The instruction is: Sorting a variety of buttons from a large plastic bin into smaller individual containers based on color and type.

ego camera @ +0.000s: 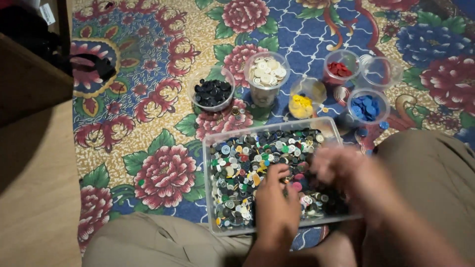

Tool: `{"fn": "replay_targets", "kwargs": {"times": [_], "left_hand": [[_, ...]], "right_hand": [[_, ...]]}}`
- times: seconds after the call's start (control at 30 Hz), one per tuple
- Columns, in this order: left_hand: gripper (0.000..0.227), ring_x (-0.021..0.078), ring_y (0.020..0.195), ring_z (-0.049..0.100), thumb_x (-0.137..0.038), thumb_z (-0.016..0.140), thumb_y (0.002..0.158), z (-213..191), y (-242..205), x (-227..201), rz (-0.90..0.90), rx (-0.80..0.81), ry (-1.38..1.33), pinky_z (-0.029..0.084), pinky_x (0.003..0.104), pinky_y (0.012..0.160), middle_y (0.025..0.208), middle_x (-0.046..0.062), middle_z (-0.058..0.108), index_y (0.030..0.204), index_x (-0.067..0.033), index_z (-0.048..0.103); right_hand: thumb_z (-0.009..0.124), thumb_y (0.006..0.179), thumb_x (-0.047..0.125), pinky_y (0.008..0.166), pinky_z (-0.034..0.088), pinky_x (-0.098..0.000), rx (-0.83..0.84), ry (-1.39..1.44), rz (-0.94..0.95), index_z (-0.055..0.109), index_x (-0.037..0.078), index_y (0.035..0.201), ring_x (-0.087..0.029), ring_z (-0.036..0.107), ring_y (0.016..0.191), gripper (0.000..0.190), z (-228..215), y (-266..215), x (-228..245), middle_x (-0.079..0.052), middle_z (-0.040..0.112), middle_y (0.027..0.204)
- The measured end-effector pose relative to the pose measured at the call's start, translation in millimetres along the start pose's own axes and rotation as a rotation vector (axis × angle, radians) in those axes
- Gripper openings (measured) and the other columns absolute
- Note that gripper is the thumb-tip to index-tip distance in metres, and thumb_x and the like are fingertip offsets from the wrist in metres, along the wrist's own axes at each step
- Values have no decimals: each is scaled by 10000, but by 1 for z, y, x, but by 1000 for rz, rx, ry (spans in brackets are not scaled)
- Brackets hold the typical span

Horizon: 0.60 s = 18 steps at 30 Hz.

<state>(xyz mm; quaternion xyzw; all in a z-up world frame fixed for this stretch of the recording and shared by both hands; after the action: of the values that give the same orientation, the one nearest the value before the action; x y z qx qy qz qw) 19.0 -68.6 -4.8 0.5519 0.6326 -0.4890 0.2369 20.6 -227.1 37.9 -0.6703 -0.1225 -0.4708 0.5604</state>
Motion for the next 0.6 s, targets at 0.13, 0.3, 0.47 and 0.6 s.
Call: {"fn": "replay_targets", "kwargs": {"times": [0.13,0.3,0.47,0.6], "left_hand": [[449,296,1097,597,-23,575,815,-7,-15,21,240,-85,182,507,444,900,1192,87,674,1254,-111,594],[654,464,1413,248,-236,794,789,-11,-15,36,-71,-225,541,313,614,1071,1563,278,215,1356,-116,490],[853,497,1375,222,-264,799,746,-2,-1,39,-135,-326,425,302,640,1035,1619,307,62,1463,-104,365],[818,465,1311,278,-257,767,808,16,18,18,-227,-222,270,431,615,935,1576,287,107,1480,-61,344]], "right_hand": [[595,972,102,877,543,-309,170,-383,55,824,-68,1178,-232,726,887,351,-12,21,-96,-179,834,957],[479,847,-24,1020,571,-262,218,-724,-156,723,169,1351,-125,763,1225,593,-2,11,-86,8,818,1316],[480,909,-35,938,599,-305,171,-547,-124,709,99,1351,-189,755,1125,515,-9,12,-92,-77,803,1291],[383,867,-120,914,573,-337,262,-305,-132,725,-63,1265,-245,727,992,529,-14,18,-93,-201,793,1130]]}}
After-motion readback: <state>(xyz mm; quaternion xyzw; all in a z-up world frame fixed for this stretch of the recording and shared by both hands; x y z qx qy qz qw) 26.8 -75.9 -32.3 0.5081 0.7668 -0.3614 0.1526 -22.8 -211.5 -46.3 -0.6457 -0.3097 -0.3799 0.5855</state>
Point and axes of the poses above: each hand's wrist, its own y-axis towards the middle knuckle, its own z-axis out of the palm, x = y × z, the point moved 3 cm from there along y, towards the middle knuckle
